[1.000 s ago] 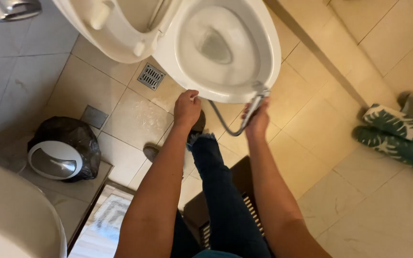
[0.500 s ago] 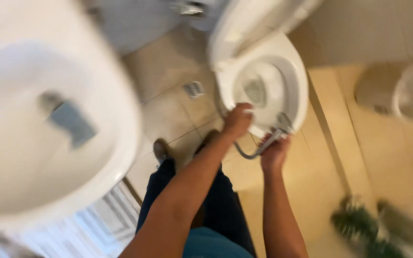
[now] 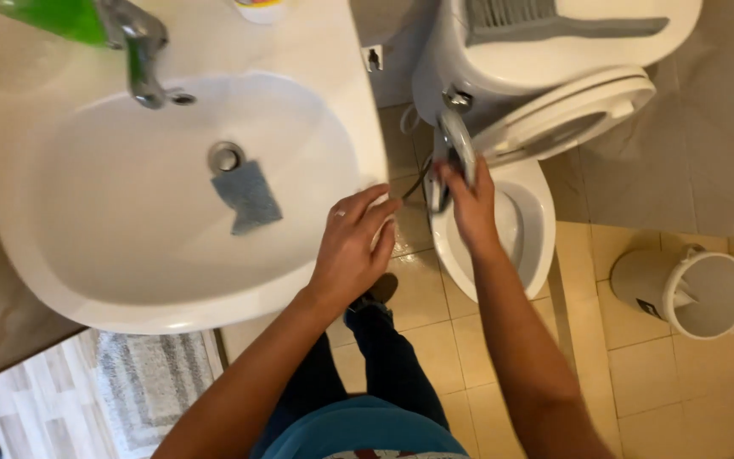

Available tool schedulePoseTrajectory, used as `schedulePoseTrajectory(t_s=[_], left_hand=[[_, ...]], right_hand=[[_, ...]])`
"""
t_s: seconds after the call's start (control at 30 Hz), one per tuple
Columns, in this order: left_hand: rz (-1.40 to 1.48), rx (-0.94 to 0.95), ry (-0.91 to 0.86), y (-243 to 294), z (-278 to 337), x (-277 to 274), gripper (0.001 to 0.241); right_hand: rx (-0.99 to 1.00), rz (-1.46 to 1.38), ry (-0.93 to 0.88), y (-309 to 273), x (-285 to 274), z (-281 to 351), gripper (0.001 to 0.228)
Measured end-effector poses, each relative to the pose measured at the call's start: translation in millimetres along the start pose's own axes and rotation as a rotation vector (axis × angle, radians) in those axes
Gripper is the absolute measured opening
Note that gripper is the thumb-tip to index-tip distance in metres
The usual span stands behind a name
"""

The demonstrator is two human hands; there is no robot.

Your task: The person cleans a white bathroom sink using a blue scrubbing sponge. They turn on the faucet, wet the sponge, and scrub the sink basin, faucet, and surrounding surfaces. The person repeatedly rinses the sponge under running water and continues scrubbing different areas of the sink.

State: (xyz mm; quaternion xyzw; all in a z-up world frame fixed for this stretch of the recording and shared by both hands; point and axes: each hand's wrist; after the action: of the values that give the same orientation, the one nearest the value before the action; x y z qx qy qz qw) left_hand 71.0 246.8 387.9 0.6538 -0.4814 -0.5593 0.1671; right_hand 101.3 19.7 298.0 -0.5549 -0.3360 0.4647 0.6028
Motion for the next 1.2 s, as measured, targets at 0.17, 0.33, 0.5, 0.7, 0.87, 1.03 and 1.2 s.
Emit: schedulePoseTrajectory(t_s=[0.17,0.33,0.5,0.7,0.87,1.03,1.2], left_hand=[[-0.075,0.030,-0.021,-25,24,-21,0.032],[-0.145,0.067,-0.099,-33,25,-23,0.032],[-0.035,0.043,-0.205,-23,13,-34,0.028],[-0.054,0.040,-0.196,-20,2,-38,0.024],[-0.072,0.038,-0.212,-20,-5,-40,0.023],[-0.087,0.048,-0.153,-22,-5,-39,0.021],[-0.110,0.072,-0.143,-27,3,-34,0.022]], right_hand=[[-0.099,0.390,0.013,45,61,-114,0.039],[-0.156,0.365,0.041,58,110,-181,0.031],[-0.132,0.478,0.139,83,140,-227,0.037],[-0.193,0.485,0.128,96,161,-256,0.032],[-0.168,0.499,0.065,117,162,-275,0.034],[-0.179,0.447,-0.010,140,166,-267,0.035],[-0.174,0.467,-0.045,135,179,-262,0.029]])
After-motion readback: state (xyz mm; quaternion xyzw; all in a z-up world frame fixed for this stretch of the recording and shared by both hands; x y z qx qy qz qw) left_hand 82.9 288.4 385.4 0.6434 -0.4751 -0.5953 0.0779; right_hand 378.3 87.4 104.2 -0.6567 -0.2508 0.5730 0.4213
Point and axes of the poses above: each hand's wrist, its own z-axis away from the middle knuckle, its own x-axis out of the palm, y = z × x, and after that the axes turned 2 degrees about z, right-handed
